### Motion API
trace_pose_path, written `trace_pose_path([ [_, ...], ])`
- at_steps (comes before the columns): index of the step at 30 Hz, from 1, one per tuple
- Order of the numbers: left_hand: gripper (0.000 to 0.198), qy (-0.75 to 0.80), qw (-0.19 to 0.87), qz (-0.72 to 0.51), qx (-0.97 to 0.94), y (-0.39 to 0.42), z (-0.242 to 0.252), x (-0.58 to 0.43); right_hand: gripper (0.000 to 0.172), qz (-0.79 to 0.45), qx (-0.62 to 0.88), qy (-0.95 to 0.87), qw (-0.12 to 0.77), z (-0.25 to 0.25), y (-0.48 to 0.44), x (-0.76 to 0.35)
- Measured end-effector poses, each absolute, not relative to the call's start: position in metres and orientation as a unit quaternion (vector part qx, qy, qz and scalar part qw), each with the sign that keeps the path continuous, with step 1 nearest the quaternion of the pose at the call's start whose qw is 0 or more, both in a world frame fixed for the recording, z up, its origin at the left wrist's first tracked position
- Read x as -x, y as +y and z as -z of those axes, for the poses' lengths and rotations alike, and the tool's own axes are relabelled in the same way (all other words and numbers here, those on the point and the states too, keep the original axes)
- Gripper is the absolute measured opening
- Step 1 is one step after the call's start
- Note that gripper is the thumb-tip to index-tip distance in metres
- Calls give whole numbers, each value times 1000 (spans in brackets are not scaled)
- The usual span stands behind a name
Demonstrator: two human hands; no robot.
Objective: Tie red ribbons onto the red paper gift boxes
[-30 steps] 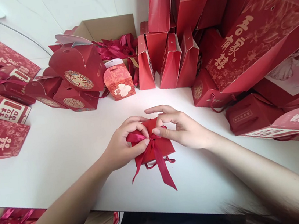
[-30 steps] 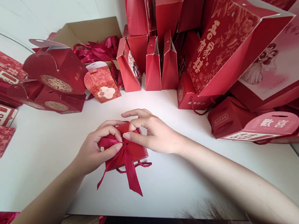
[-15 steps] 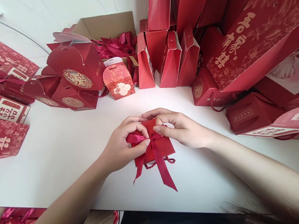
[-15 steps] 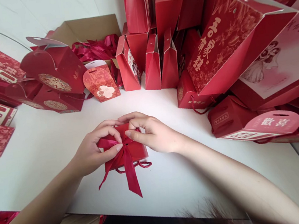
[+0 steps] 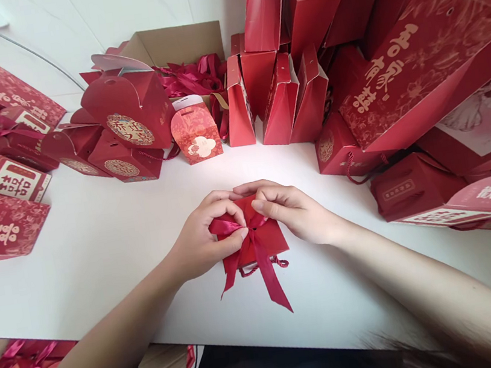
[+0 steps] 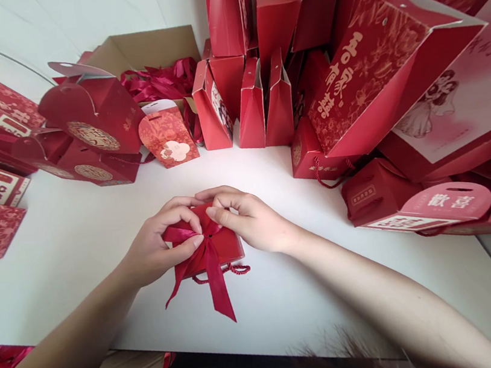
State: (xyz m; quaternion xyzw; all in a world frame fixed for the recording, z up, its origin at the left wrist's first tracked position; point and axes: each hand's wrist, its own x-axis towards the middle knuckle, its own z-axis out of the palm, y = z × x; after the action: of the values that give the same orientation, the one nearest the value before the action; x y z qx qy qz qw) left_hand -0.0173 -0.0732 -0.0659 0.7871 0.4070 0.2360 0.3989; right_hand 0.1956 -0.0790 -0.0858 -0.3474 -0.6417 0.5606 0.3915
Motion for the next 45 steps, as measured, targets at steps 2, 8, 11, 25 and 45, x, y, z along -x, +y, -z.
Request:
trace_pose_path([
  [2,7,405,385,-240,-794,-75,64,19,33,-559,349,-644,389,84,-77,-197],
  [8,20,368,-4,-405,-837,-101,47,24,36,-569,339,-650,372,79,-76,-200],
  [11,33,354,-104,-310,-876,-116,41,26,34,-566,341,-652,372,77,-76,-199],
  [25,17,421,-103,-281,-856,-100,59,26,32,-513,419,-616,426,82,-77,-197],
  [45,15,297,16,-339,-893,-75,65,34,29,-503,433,-620,418,81,-79,-196],
])
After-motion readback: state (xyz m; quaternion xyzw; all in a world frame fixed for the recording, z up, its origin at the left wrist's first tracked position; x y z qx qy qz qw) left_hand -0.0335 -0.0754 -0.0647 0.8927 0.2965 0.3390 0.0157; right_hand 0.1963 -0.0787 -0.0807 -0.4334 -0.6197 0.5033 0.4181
